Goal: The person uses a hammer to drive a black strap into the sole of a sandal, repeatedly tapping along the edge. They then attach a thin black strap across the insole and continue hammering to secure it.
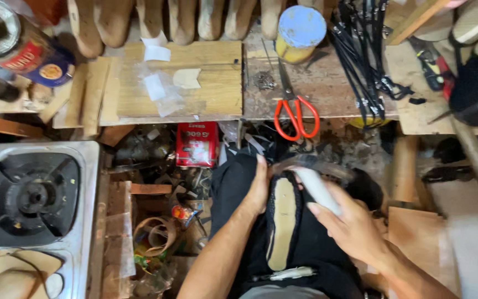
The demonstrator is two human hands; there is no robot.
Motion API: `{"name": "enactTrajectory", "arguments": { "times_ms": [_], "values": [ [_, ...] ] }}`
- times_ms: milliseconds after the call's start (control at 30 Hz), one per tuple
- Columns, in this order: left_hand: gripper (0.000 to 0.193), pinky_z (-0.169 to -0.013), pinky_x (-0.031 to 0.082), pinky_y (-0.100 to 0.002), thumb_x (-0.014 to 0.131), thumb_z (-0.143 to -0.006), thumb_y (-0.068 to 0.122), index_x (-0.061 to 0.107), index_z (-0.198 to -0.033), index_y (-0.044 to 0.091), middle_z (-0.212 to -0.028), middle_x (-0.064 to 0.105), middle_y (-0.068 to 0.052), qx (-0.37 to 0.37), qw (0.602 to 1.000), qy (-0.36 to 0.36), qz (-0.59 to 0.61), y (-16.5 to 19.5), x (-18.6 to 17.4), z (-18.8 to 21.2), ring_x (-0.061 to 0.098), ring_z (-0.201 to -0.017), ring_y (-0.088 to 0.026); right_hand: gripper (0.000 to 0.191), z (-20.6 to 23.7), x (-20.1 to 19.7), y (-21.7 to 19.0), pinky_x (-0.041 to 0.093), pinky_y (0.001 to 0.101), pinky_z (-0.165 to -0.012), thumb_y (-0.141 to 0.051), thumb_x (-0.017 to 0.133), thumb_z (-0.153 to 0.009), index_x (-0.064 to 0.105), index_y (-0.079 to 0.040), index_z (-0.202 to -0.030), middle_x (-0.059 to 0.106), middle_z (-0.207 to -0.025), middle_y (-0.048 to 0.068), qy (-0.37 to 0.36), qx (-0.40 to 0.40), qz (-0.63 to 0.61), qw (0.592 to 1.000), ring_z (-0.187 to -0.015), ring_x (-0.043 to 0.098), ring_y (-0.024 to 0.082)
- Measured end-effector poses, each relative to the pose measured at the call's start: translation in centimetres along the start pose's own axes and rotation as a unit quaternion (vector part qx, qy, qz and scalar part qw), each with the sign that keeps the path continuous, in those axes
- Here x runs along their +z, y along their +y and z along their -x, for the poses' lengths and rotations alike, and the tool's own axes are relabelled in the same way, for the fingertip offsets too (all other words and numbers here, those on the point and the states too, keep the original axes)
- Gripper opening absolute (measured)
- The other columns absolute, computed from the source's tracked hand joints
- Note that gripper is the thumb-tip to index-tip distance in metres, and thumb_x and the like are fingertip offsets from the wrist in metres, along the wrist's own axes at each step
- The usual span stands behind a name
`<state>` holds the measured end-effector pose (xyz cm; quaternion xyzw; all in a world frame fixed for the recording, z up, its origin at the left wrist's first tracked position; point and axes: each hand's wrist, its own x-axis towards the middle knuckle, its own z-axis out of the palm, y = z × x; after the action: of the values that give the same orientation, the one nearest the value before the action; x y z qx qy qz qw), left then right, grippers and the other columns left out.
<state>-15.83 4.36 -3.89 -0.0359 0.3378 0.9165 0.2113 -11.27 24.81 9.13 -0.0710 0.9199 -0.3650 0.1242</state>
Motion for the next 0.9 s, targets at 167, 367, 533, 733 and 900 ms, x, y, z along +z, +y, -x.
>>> {"name": "enactTrajectory", "arguments": {
  "times_ms": [167, 367, 533, 733, 900],
  "values": [
    [0.103, -0.091, 0.058, -0.040, 0.016, -0.094, 0.083, 0.060, -0.131, -0.002, -0.105, 0.071, -0.018, -0.002, 1.000, 0.005, 0.000, 0.0, 0.2, 0.4, 0.072, -0.096, -0.028, 0.015, 1.7, 1.1, 0.9, 0.061, 0.0351, -0.063, -0.027, 0.068, -0.096, 0.067, -0.017, -0.107, 0.068, -0.078, 0.009, 0.124, -0.230, -0.258, 0.930, -0.067, 0.070, 0.023],
    [0.097, -0.098, 0.055, -0.036, 0.017, -0.097, 0.077, 0.061, -0.137, 0.000, -0.117, 0.073, -0.012, -0.017, 0.998, 0.055, -0.025, 1.1, 0.8, 0.5, 0.070, -0.107, -0.022, 0.048, -2.6, 1.3, 1.6, 0.057, 0.0439, -0.063, -0.030, 0.077, -0.084, 0.066, -0.009, -0.126, 0.075, -0.083, 0.021, 0.013, -0.052, 0.085, 0.995, -0.076, 0.075, 0.034],
    [0.057, -0.083, 0.059, -0.039, 0.035, -0.108, 0.046, 0.059, -0.132, 0.000, -0.106, 0.072, -0.017, -0.003, 0.998, 0.022, -0.059, 1.2, 1.8, 0.2, 0.073, -0.094, -0.029, 0.043, -7.9, -2.8, 0.0, 0.055, 0.0488, -0.068, -0.030, 0.078, -0.090, 0.068, -0.008, -0.125, 0.072, -0.091, 0.024, 0.194, -0.089, 0.100, 0.972, -0.080, 0.072, 0.040],
    [0.038, -0.080, 0.060, -0.037, 0.043, -0.110, 0.030, 0.055, -0.131, 0.000, -0.106, 0.073, -0.016, -0.005, 0.997, 0.024, -0.067, 1.7, 2.6, 0.6, 0.074, -0.092, -0.027, 0.047, -15.8, -5.4, 0.6, 0.053, 0.0523, -0.070, -0.030, 0.077, -0.091, 0.069, -0.010, -0.133, 0.068, -0.098, 0.020, 0.223, -0.146, 0.273, 0.925, -0.079, 0.068, 0.042],
    [0.040, -0.082, 0.059, -0.037, 0.043, -0.112, 0.032, 0.058, -0.131, 0.000, -0.107, 0.072, -0.015, 0.021, 0.995, 0.041, -0.089, 2.1, 2.2, 1.2, 0.072, -0.093, -0.025, 0.021, -10.7, -1.9, -1.8, 0.050, 0.0441, -0.105, -0.014, 0.065, -0.092, 0.069, -0.001, -0.108, 0.070, -0.112, 0.013, 0.178, -0.396, 0.271, 0.859, -0.113, 0.063, 0.030]
  ]
}}
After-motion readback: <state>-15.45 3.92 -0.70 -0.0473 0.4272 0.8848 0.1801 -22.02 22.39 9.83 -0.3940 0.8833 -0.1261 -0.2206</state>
